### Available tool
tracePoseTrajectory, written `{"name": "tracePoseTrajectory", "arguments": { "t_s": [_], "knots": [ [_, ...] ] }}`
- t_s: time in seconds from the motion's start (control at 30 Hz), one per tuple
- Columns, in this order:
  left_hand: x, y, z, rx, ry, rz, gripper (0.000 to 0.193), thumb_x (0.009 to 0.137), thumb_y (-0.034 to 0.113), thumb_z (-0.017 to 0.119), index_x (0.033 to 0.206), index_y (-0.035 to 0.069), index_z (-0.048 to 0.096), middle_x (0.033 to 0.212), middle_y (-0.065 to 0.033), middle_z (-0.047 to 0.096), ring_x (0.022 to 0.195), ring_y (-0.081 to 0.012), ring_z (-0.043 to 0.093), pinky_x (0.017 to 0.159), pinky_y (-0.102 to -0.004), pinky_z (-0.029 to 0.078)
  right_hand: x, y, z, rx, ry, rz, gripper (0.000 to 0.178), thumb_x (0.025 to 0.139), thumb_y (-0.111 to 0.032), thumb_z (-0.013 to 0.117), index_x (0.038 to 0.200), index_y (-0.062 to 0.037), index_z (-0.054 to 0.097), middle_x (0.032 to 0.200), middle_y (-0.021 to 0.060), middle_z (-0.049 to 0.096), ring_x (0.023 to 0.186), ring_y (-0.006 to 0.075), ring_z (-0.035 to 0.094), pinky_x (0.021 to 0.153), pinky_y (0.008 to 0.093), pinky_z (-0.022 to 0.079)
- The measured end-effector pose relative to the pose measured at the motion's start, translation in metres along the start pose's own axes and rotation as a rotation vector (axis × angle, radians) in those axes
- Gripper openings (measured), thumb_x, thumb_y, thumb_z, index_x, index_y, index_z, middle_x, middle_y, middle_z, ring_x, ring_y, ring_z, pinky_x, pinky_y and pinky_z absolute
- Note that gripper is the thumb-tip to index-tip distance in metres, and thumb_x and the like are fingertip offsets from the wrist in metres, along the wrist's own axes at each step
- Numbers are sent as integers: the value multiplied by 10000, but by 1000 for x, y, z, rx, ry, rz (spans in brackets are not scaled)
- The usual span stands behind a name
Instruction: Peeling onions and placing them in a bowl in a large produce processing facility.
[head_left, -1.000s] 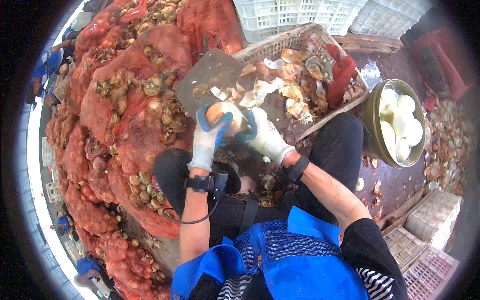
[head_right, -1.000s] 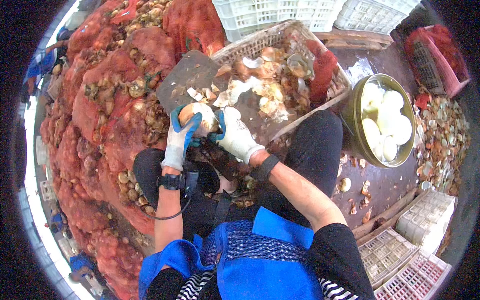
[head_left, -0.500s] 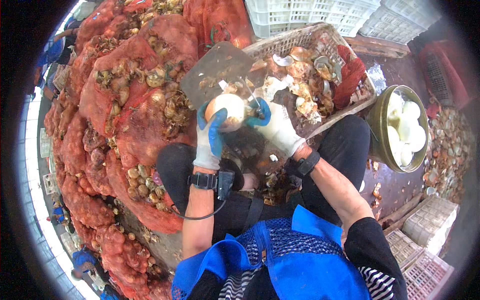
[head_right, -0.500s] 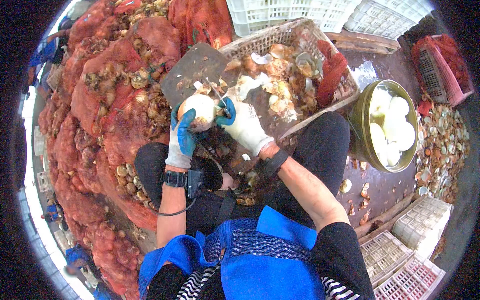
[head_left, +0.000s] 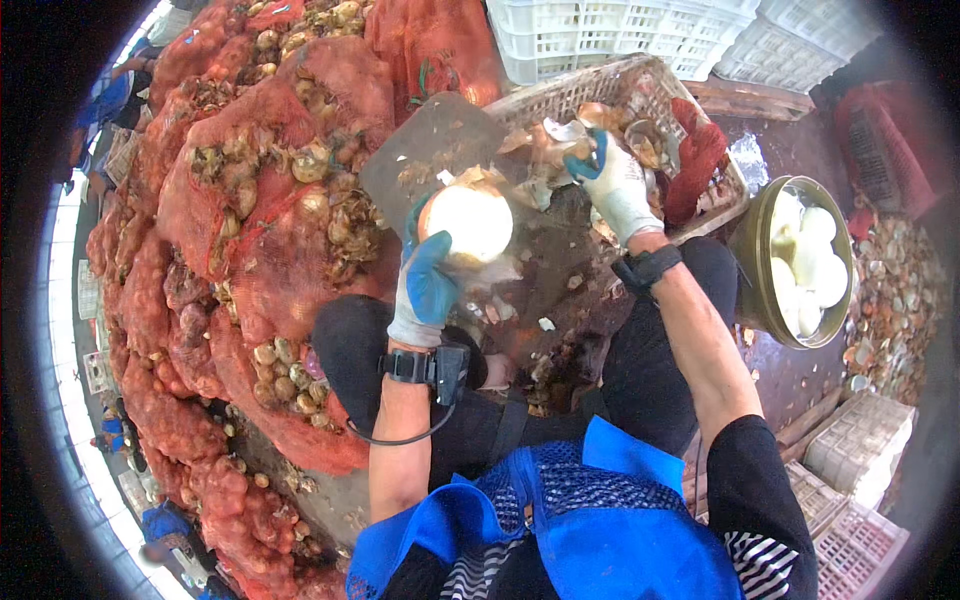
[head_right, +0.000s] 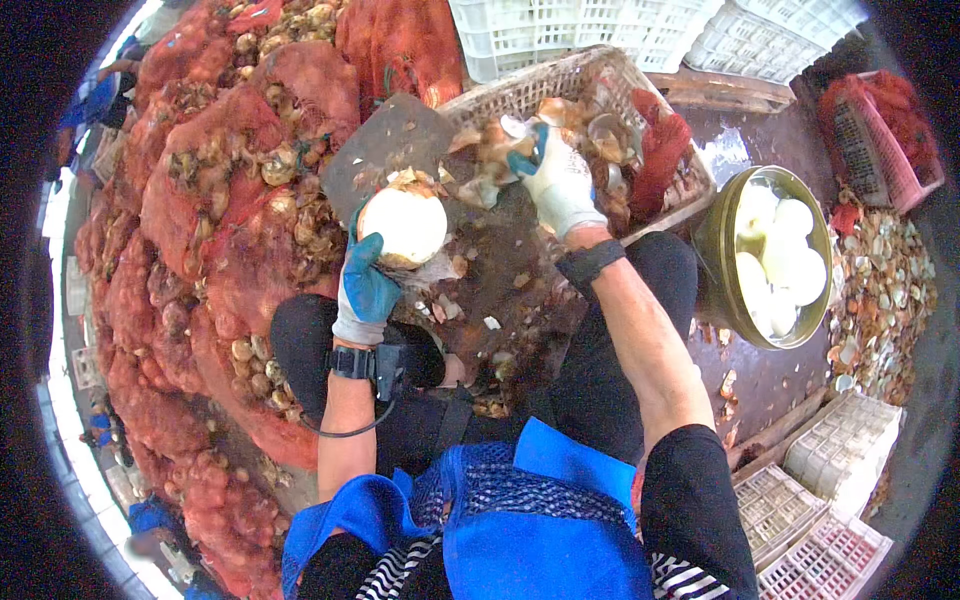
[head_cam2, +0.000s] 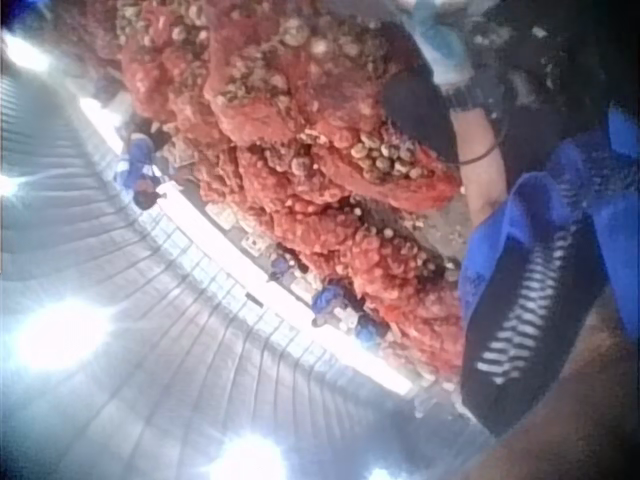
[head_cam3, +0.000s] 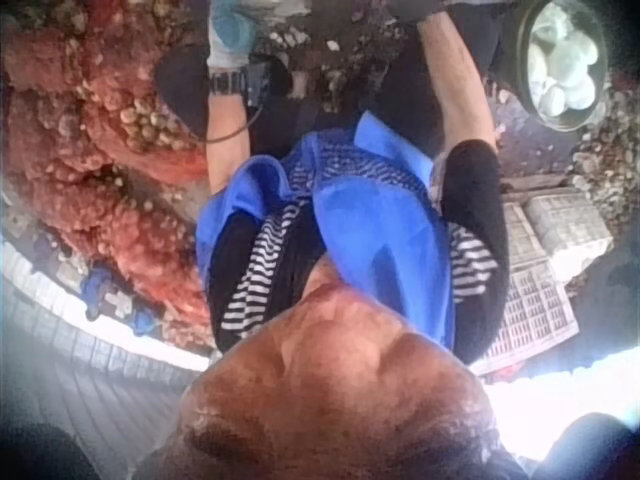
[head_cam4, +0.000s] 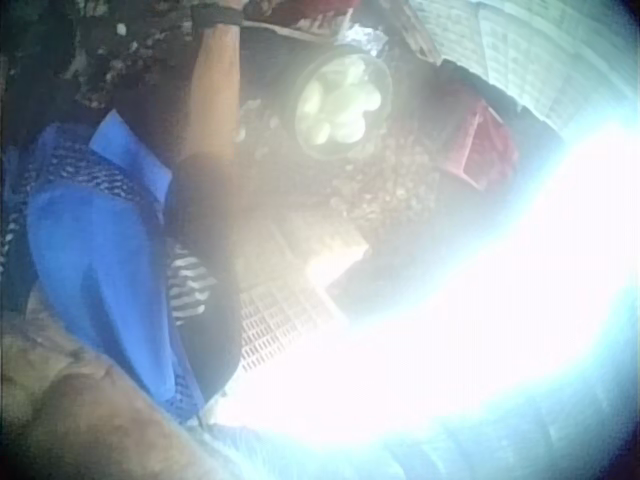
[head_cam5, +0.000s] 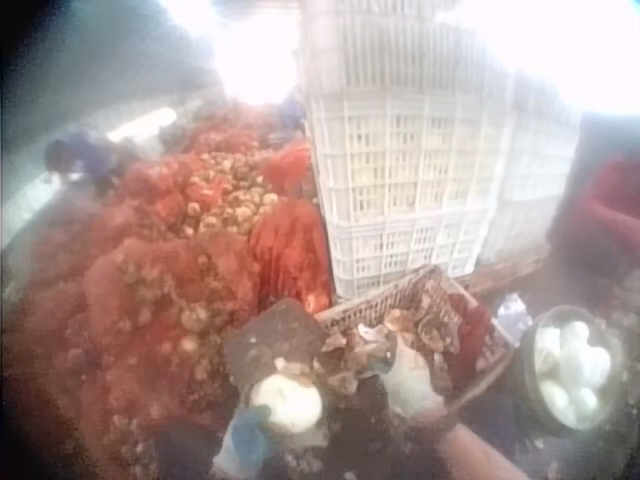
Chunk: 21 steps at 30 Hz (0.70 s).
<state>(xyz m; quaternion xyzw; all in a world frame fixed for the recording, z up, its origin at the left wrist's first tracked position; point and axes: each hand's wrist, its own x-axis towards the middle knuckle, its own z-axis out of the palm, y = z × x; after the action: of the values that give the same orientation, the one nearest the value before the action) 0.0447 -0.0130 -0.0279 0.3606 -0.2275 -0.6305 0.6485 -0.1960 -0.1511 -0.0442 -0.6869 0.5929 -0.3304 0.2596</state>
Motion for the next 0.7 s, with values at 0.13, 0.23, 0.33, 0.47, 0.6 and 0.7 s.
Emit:
{"name": "tracePoseTrajectory", "arguments": {
  "t_s": [0.13,0.23,0.33,0.47,0.6,0.7],
  "knots": [
    [6,2,10,35,-36,-12,655,825,59,685,1442,79,465,1390,-125,544,1279,-290,554,1081,-440,492,-20,-28,-14,415,-229,39,603,857,-358,774,1360,-88,583,979,95,709,811,158,673,746,327,540],
    [11,-2,10,117,-56,-9,682,812,49,707,1448,63,462,1402,-124,544,1280,-275,554,1089,-421,483,-31,-49,-15,339,-451,-92,555,849,-399,786,1285,-84,649,942,86,712,800,149,656,738,321,534],
    [13,-2,11,286,-117,59,698,800,50,721,1448,50,462,1414,-124,540,1289,-268,546,1098,-412,473,-33,-55,-14,514,-456,-105,479,856,-382,782,1205,-68,683,896,88,706,783,148,640,732,324,524],
    [13,-3,11,295,-132,60,712,778,59,742,1438,39,475,1406,-116,545,1296,-248,533,1101,-399,460,-28,-50,-8,503,-468,-30,363,858,-322,776,1082,-43,712,874,106,710,784,140,634,728,333,514],
    [14,1,17,449,-153,50,743,740,57,761,1433,47,495,1394,-85,552,1293,-213,519,1095,-371,444,-25,-36,-2,485,-409,-52,261,882,-287,758,989,-53,716,692,-31,592,607,54,518,542,254,422],
    [14,3,14,510,-168,49,762,720,59,781,1430,57,503,1389,-69,557,1287,-199,516,1096,-362,435,-20,-33,-1,423,-341,-89,237,856,-249,745,954,-37,708,755,79,649,675,168,590,638,334,474]
  ]
}}
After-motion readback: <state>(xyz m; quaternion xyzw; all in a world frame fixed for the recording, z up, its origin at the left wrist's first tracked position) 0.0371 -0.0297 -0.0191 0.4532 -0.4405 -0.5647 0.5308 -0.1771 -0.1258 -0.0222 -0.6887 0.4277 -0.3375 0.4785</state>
